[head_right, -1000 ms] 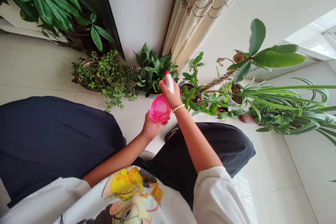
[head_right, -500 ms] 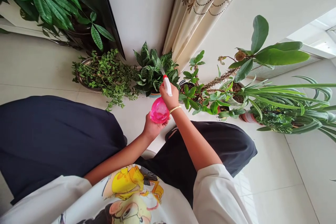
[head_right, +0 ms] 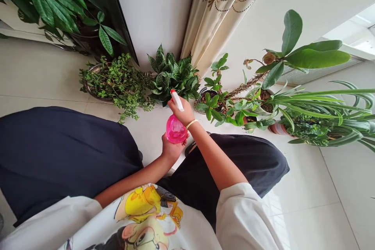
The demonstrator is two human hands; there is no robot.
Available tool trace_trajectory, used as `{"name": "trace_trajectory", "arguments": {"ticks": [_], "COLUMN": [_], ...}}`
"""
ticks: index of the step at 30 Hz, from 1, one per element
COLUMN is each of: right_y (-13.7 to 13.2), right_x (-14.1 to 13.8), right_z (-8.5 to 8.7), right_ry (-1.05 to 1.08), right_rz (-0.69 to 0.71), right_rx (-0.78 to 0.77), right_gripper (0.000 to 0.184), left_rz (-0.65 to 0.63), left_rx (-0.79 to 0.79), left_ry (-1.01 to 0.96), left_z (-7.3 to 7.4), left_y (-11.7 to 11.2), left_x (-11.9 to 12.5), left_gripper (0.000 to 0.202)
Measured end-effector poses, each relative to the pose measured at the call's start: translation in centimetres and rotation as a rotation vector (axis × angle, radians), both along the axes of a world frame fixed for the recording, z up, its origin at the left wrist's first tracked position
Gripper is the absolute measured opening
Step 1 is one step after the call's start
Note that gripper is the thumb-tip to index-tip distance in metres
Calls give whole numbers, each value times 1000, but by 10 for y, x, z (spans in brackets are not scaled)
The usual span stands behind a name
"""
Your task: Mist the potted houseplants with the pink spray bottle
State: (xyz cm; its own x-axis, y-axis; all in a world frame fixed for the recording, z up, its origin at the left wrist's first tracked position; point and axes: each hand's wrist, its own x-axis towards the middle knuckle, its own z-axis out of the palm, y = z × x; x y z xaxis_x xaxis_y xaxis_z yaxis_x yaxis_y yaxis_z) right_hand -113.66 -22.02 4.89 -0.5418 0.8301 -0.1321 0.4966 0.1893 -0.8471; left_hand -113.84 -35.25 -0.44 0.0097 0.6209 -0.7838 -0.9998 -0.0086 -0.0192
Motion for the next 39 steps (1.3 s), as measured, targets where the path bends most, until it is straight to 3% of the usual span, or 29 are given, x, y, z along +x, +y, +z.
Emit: {"name": "trace_trajectory", "arguments": {"ticks": [9, 14, 19, 24, 31, 34, 39], "right_y": [-9, -14, -19, -16, -6, 1, 8], "right_x": [1, 3, 6, 14, 34, 45, 57], "right_z": [-7, -7, -11, -19, -35, -36, -28], "right_ry": [-88, -41, -174, -115, -131, -55, -27], "right_rz": [13, 158, 28, -5, -278, -375, -469], "right_rx": [-29, 8, 1, -47, -129, -185, -230], "right_gripper": [22, 30, 27, 30, 25, 29, 21], "left_rz": [-18, -26, -71, -170, -317, -405, -399], "left_rx": [-84, -132, -136, -144, -113, -59, 16], "left_ry": [-50, -76, -115, -83, -88, -96, -76], "left_z": [5, 3, 1, 0, -7, -13, -15], "left_y": [-5, -9, -10, -9, -3, 0, -1], "left_x": [4, 6, 9, 10, 9, 9, 12], "left_gripper": [44, 40, 42, 45, 57, 59, 63]}}
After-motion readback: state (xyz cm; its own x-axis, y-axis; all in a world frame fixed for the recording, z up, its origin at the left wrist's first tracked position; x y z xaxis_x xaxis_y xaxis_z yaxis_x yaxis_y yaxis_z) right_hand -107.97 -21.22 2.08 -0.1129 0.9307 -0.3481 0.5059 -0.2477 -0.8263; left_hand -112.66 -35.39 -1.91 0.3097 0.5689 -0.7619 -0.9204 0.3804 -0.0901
